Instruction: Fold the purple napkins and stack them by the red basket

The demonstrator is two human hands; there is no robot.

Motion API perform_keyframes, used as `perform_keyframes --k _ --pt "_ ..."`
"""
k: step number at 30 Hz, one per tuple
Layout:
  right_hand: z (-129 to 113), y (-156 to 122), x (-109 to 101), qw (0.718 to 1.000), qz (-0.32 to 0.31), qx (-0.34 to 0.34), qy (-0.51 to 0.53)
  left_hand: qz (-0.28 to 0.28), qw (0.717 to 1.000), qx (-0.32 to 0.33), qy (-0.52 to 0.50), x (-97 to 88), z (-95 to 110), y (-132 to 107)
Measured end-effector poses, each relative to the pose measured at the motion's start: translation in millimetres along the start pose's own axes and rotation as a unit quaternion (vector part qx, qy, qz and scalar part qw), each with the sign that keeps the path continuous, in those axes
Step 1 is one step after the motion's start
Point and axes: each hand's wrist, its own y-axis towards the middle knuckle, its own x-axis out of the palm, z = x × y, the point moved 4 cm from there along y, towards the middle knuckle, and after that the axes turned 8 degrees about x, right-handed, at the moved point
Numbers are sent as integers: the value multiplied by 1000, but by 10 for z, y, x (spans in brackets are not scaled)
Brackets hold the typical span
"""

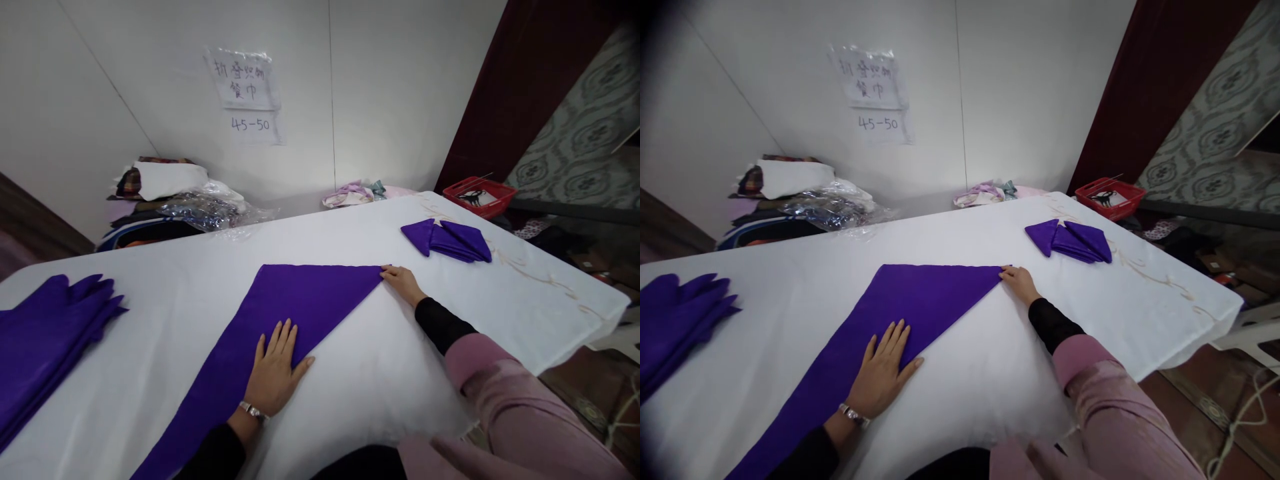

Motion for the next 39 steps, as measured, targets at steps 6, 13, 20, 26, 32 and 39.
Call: perform_keyframes --k 6,13,20,26,32,39 --pt "48 44 53 999 35 10 39 4 1000 -1 -6 16 -5 -1" --pt "109 108 44 998 47 9 43 4 1000 -2 -15 -21 7 7" --pt "214 193 -4 996 72 33 35 4 1000 0 -12 -24 16 1" --pt "274 257 -42 995 90 40 18 8 1000 2 -8 -13 6 -3" --pt "279 289 -112 993 110 44 -21 6 1000 3 -11 -16 4 -1" --pt "257 274 -191 986 137 48 -85 11 1000 2 -12 -14 13 -10"
